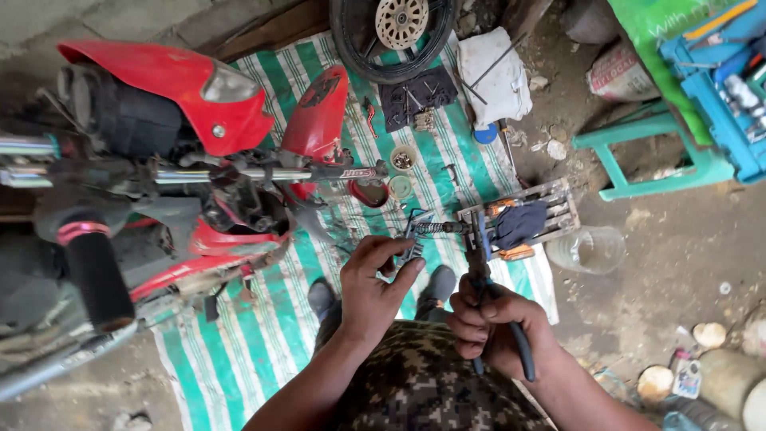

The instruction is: The person uses pliers to remove a spring and small parts from a motorcycle handlebar assembly. They then sit on the floor and continue to manipulate the spring and components with pliers and a brush.

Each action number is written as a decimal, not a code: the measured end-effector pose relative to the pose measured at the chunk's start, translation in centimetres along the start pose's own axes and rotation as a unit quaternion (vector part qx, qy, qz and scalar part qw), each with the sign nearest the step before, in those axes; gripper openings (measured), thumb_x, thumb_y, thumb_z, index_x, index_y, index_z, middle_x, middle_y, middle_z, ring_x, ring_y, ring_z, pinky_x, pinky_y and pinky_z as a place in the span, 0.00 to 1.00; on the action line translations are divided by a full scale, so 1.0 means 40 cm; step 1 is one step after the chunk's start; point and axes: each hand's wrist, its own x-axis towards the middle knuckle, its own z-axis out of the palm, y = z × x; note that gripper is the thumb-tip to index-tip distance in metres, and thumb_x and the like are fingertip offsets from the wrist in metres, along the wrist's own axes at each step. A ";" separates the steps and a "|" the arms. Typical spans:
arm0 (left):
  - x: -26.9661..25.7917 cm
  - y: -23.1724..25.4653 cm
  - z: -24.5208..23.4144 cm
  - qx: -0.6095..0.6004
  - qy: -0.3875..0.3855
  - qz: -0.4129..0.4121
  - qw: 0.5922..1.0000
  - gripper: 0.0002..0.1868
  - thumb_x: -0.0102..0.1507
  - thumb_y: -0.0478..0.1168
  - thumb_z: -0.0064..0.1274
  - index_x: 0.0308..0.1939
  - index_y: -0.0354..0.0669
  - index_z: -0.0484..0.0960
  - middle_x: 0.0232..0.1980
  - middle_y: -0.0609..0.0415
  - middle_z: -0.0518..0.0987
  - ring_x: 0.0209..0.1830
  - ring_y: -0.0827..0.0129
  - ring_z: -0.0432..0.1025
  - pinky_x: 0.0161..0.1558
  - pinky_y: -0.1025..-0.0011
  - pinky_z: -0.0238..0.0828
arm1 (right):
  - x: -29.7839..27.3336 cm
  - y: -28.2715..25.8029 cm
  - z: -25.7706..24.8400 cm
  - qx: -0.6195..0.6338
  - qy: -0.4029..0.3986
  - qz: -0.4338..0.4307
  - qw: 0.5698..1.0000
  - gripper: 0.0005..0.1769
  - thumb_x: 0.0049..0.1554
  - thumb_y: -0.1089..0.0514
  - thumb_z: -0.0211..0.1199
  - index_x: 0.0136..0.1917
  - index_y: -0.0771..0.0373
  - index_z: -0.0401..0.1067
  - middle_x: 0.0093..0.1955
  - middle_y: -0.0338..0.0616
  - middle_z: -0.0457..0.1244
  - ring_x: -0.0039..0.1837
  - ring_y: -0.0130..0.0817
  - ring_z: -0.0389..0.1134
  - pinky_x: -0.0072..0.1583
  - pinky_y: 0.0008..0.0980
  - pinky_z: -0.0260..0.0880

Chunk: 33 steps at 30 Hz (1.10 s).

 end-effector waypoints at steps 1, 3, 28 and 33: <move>0.017 0.017 0.030 0.001 0.006 -0.007 1.000 0.14 0.74 0.51 0.60 0.58 0.52 0.87 0.53 0.58 0.79 0.37 0.66 0.70 0.42 0.55 0.71 | -0.008 -0.021 -0.005 -0.001 0.002 0.009 1.000 0.17 0.52 0.65 0.63 0.47 0.57 0.55 0.38 0.39 0.47 0.37 0.32 0.46 0.39 0.38 0.43; 0.052 0.046 0.078 0.012 0.067 0.042 0.997 0.16 0.69 0.49 0.68 0.53 0.44 0.88 0.47 0.56 0.80 0.31 0.70 0.70 0.39 0.63 0.74 | -0.018 -0.052 -0.013 -0.066 0.024 -0.025 0.997 0.15 0.51 0.68 0.62 0.47 0.59 0.59 0.36 0.40 0.49 0.35 0.32 0.46 0.38 0.39 0.45; 0.092 0.280 -0.187 0.238 0.035 0.286 0.928 0.16 0.70 0.53 0.67 0.55 0.49 0.87 0.60 0.52 0.78 0.62 0.48 0.68 0.63 0.52 0.71 | -0.026 0.100 0.078 -0.480 0.049 -0.226 0.846 0.13 0.56 0.65 0.67 0.48 0.58 0.63 0.40 0.42 0.57 0.39 0.35 0.58 0.40 0.37 0.55; 0.089 0.283 -0.208 0.223 0.027 0.300 0.927 0.14 0.71 0.53 0.64 0.52 0.51 0.86 0.59 0.55 0.79 0.61 0.49 0.70 0.62 0.51 0.68 | -0.035 0.135 0.075 -0.474 0.055 -0.232 0.847 0.13 0.59 0.65 0.67 0.49 0.57 0.62 0.43 0.42 0.55 0.38 0.34 0.53 0.39 0.36 0.51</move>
